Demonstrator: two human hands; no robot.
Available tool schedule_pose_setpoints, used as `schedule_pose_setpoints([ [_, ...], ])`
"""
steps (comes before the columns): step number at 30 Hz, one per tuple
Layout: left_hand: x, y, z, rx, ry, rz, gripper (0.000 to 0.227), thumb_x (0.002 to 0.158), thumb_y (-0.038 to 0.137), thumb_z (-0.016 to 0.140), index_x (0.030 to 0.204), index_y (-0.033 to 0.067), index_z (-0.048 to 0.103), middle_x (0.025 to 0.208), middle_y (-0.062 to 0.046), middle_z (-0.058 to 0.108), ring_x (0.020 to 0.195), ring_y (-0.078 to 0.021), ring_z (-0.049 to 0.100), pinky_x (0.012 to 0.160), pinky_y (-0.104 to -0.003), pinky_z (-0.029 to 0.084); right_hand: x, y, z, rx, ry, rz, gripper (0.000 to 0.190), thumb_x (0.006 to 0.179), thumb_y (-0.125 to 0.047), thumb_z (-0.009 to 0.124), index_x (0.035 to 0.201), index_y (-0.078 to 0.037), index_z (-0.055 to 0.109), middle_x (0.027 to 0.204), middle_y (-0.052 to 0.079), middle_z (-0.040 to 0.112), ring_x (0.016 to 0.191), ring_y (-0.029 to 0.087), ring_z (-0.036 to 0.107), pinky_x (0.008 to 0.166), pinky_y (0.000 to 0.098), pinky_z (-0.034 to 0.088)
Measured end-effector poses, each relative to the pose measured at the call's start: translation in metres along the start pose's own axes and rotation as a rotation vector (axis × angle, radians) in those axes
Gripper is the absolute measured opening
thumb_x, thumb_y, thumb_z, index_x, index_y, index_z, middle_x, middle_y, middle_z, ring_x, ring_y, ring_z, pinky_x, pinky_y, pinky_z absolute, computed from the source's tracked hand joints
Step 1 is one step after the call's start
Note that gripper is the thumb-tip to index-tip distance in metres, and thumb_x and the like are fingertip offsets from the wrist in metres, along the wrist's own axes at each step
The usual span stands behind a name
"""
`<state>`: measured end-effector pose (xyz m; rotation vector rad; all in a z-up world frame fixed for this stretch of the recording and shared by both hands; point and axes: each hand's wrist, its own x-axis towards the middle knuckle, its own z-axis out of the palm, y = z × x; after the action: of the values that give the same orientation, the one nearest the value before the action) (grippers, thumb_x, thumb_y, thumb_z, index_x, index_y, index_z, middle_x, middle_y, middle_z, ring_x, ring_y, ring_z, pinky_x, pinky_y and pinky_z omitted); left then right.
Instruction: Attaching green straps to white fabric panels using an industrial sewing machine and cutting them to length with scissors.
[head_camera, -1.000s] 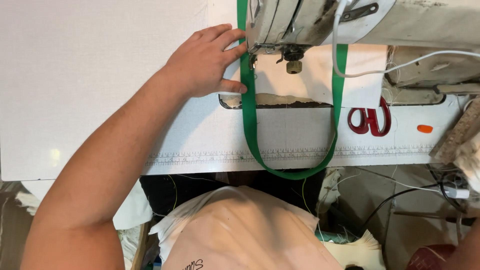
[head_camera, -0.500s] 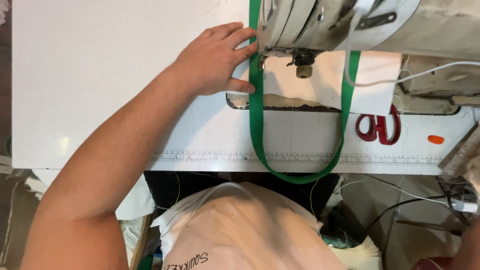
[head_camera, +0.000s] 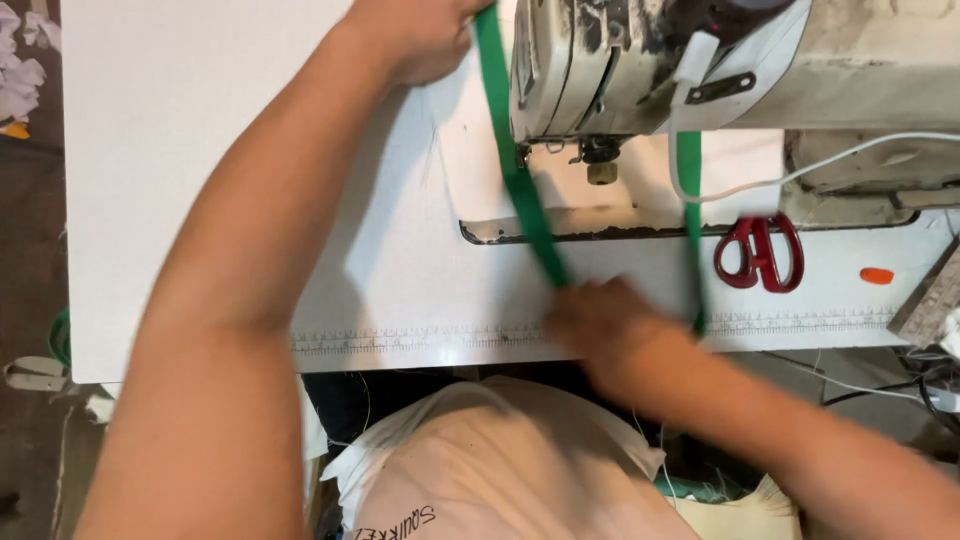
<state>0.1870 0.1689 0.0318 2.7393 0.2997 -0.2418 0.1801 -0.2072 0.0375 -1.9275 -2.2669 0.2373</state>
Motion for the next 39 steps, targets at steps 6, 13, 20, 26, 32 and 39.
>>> schedule_pose_setpoints([
  [6, -0.149, -0.002, 0.057, 0.494, 0.205, -0.342, 0.059, 0.103, 0.044, 0.05, 0.15, 0.0101, 0.054, 0.126, -0.013, 0.065, 0.106, -0.0387, 0.068, 0.075, -0.054, 0.058, -0.01, 0.077, -0.083, -0.271, -0.557, 0.733, 0.063, 0.086, -0.006, 0.061, 0.138, -0.041, 0.063, 0.17, 0.007, 0.04, 0.166, 0.035, 0.025, 0.127, 0.0782, -0.001],
  [13, -0.17, 0.031, 0.063, 0.384, 0.337, -0.237, 0.057, 0.107, 0.059, 0.045, 0.14, 0.013, 0.051, 0.135, -0.013, 0.045, 0.127, -0.0376, 0.04, 0.102, -0.057, 0.026, 0.031, 0.106, -0.006, -0.136, 0.239, 0.377, 0.035, 0.104, -0.028, 0.066, 0.114, 0.005, 0.071, 0.098, 0.025, 0.067, 0.101, 0.046, 0.066, 0.081, 0.0493, 0.054],
  [20, -0.146, 0.059, 0.017, 0.066, -0.024, -0.233, 0.092, 0.101, 0.067, 0.043, 0.17, 0.02, 0.004, 0.176, -0.013, -0.007, 0.158, -0.0346, -0.011, 0.125, -0.059, -0.011, 0.079, 0.084, -0.039, 0.591, 0.041, 1.051, 0.052, 0.095, -0.066, 0.071, 0.092, -0.014, 0.071, 0.084, 0.002, 0.07, 0.089, 0.021, 0.072, 0.078, 0.0378, 0.053],
  [26, -0.111, 0.063, 0.094, -0.087, 0.485, 0.476, 0.014, 0.104, 0.016, 0.071, 0.112, 0.0063, 0.076, 0.125, -0.014, 0.075, 0.128, -0.0354, 0.065, 0.119, -0.06, 0.041, 0.076, 0.102, 0.001, 0.317, 0.405, 0.61, 0.031, 0.102, -0.035, 0.077, 0.12, -0.009, 0.076, 0.116, 0.01, 0.078, 0.113, 0.034, 0.07, 0.09, 0.0457, 0.054],
  [32, -0.108, 0.048, 0.1, -0.034, 0.516, 0.581, 0.017, 0.105, 0.019, 0.074, 0.114, 0.004, 0.074, 0.132, -0.012, 0.071, 0.133, -0.0356, 0.058, 0.116, -0.065, 0.039, 0.048, 0.128, 0.039, -0.337, 0.412, 0.218, 0.035, 0.101, -0.02, 0.069, 0.125, -0.042, 0.08, 0.103, -0.002, 0.077, 0.082, 0.033, 0.064, 0.083, 0.0512, 0.037],
  [39, -0.109, 0.05, 0.101, -0.02, 0.465, 0.545, 0.028, 0.106, 0.022, 0.07, 0.128, 0.0048, 0.071, 0.135, -0.012, 0.069, 0.135, -0.0367, 0.057, 0.117, -0.067, 0.037, -0.048, 0.086, -0.033, 0.149, 0.548, 0.421, 0.023, 0.105, 0.004, 0.064, 0.12, -0.005, 0.079, 0.126, 0.016, 0.076, 0.119, 0.038, 0.069, 0.1, 0.0488, 0.052],
])
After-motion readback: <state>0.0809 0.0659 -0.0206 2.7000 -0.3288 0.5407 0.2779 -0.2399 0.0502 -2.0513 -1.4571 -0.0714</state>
